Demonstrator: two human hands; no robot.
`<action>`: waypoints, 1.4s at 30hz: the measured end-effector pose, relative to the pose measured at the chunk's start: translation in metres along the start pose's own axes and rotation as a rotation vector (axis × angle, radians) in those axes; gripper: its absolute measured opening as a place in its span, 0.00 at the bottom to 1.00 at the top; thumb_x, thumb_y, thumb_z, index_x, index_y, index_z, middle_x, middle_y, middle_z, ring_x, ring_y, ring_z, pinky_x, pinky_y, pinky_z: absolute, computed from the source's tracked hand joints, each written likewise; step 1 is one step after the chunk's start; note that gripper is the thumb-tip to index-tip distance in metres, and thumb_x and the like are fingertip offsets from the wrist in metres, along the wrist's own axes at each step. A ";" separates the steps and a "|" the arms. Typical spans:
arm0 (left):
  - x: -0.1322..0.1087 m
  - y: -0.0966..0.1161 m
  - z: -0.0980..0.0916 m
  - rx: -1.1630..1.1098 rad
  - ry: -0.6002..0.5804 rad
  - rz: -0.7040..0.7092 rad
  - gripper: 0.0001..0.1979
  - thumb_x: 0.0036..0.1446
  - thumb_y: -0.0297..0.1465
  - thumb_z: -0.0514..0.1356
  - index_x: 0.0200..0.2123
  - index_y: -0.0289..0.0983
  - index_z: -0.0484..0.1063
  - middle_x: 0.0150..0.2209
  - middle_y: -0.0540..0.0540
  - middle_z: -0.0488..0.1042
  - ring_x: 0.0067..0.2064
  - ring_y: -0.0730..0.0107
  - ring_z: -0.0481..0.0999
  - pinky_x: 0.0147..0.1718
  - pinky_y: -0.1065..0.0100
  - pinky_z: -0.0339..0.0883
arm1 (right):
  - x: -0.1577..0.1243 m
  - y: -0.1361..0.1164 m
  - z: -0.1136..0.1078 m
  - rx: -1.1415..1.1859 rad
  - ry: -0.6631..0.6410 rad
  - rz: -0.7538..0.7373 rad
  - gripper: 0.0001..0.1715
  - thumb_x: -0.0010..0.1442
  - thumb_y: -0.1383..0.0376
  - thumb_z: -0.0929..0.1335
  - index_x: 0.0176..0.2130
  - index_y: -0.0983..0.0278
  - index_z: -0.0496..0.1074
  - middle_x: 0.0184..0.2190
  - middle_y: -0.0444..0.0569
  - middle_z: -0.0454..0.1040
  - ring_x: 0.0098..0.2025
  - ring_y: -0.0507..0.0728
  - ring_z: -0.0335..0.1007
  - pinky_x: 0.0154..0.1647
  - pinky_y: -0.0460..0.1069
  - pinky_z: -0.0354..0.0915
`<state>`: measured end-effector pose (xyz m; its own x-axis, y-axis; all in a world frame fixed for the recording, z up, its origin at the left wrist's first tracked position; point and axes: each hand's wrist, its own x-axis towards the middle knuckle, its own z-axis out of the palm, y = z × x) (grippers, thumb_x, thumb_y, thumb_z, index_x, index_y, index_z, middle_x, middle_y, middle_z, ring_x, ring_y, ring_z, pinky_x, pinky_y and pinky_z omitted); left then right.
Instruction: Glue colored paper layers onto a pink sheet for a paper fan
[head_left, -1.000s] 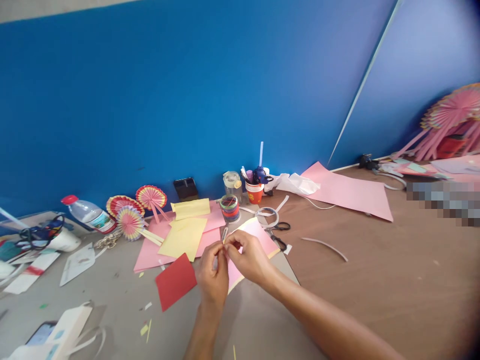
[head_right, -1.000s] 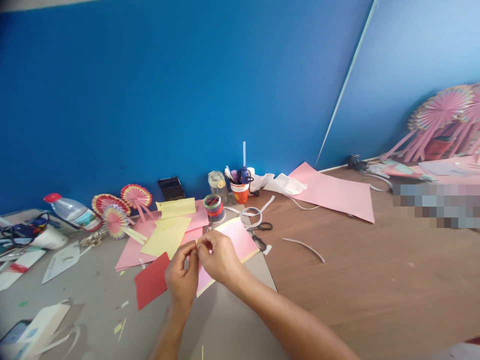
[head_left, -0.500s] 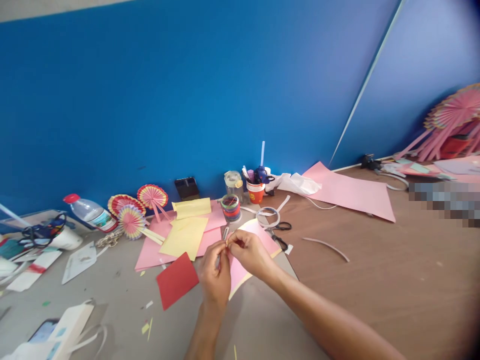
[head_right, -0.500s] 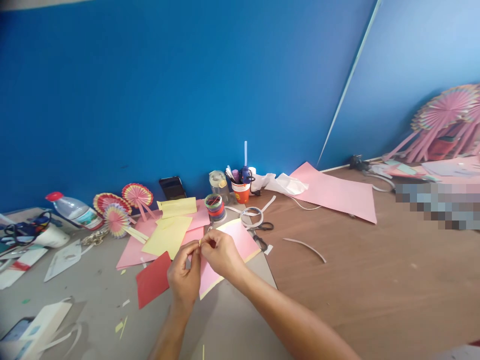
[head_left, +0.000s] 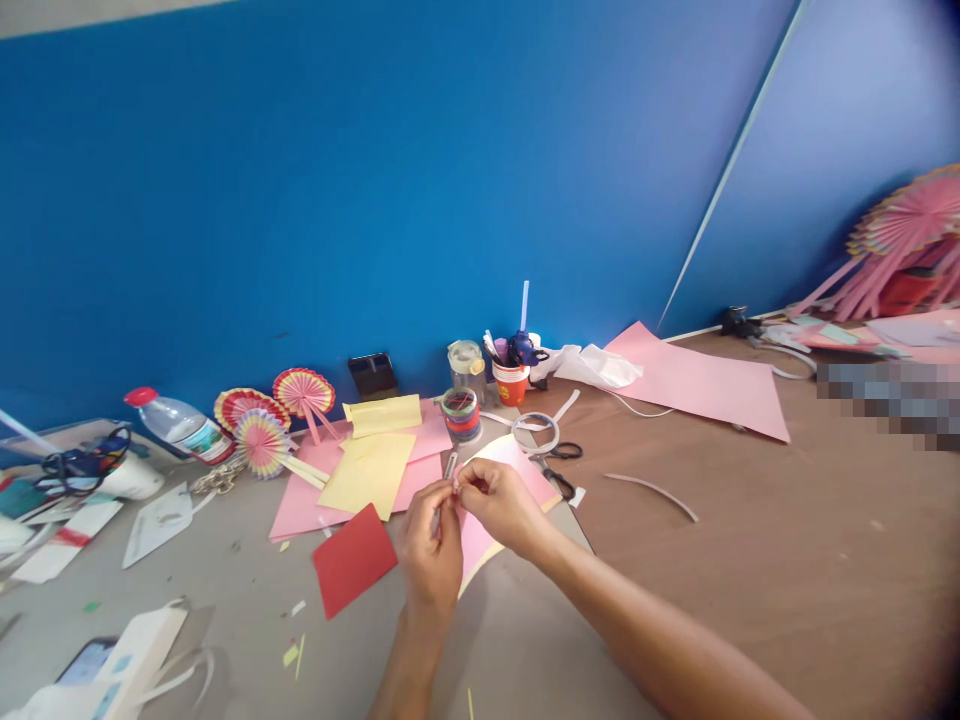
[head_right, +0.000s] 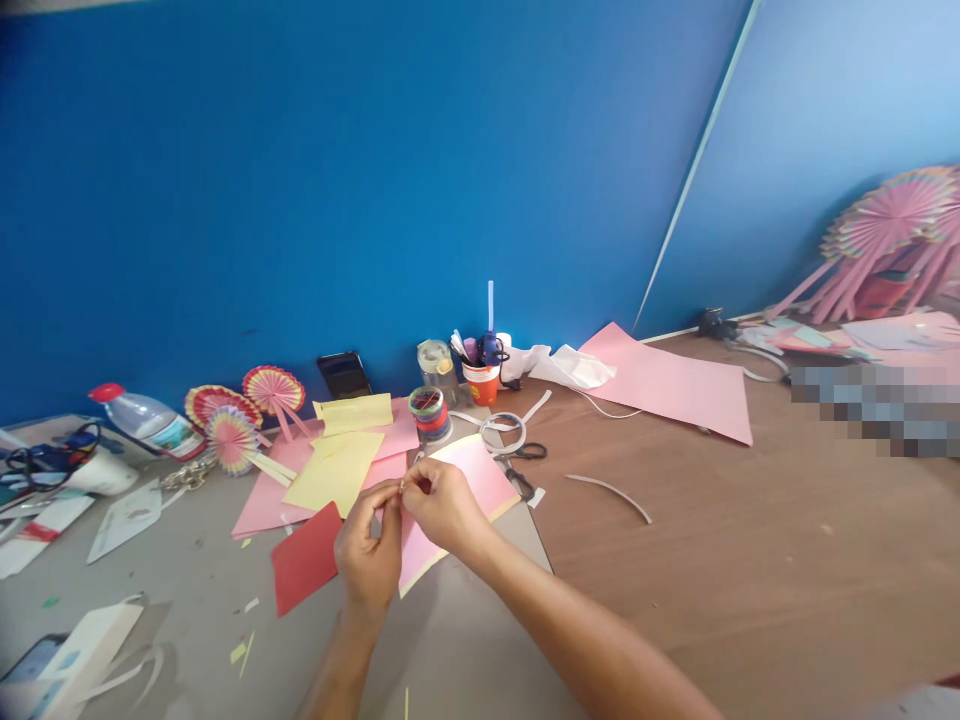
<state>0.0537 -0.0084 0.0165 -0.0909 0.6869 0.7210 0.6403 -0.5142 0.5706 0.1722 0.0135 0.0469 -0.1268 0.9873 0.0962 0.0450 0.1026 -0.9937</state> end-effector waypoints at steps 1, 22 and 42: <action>0.000 0.001 0.000 -0.011 -0.008 -0.027 0.08 0.59 0.25 0.55 0.36 0.38 0.73 0.35 0.46 0.78 0.37 0.69 0.78 0.37 0.69 0.73 | 0.000 0.000 0.000 0.007 -0.008 0.009 0.04 0.45 0.69 0.61 0.22 0.62 0.63 0.21 0.40 0.65 0.25 0.50 0.59 0.26 0.44 0.56; 0.000 0.003 -0.006 -0.067 -0.053 -0.257 0.06 0.57 0.31 0.56 0.32 0.38 0.74 0.29 0.48 0.77 0.31 0.70 0.77 0.33 0.71 0.71 | -0.005 0.004 0.005 -0.531 0.145 -0.395 0.09 0.52 0.74 0.62 0.24 0.62 0.60 0.22 0.42 0.64 0.26 0.52 0.59 0.27 0.46 0.53; 0.000 0.006 -0.007 -0.215 -0.067 -0.509 0.10 0.55 0.35 0.59 0.36 0.37 0.76 0.33 0.46 0.80 0.34 0.67 0.79 0.35 0.69 0.73 | -0.006 0.005 0.003 -0.546 0.142 -0.501 0.08 0.57 0.73 0.63 0.29 0.63 0.66 0.29 0.49 0.71 0.33 0.56 0.66 0.34 0.49 0.60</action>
<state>0.0523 -0.0150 0.0225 -0.2951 0.9033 0.3114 0.3580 -0.1976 0.9126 0.1701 0.0079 0.0414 -0.1339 0.8091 0.5722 0.5053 0.5524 -0.6630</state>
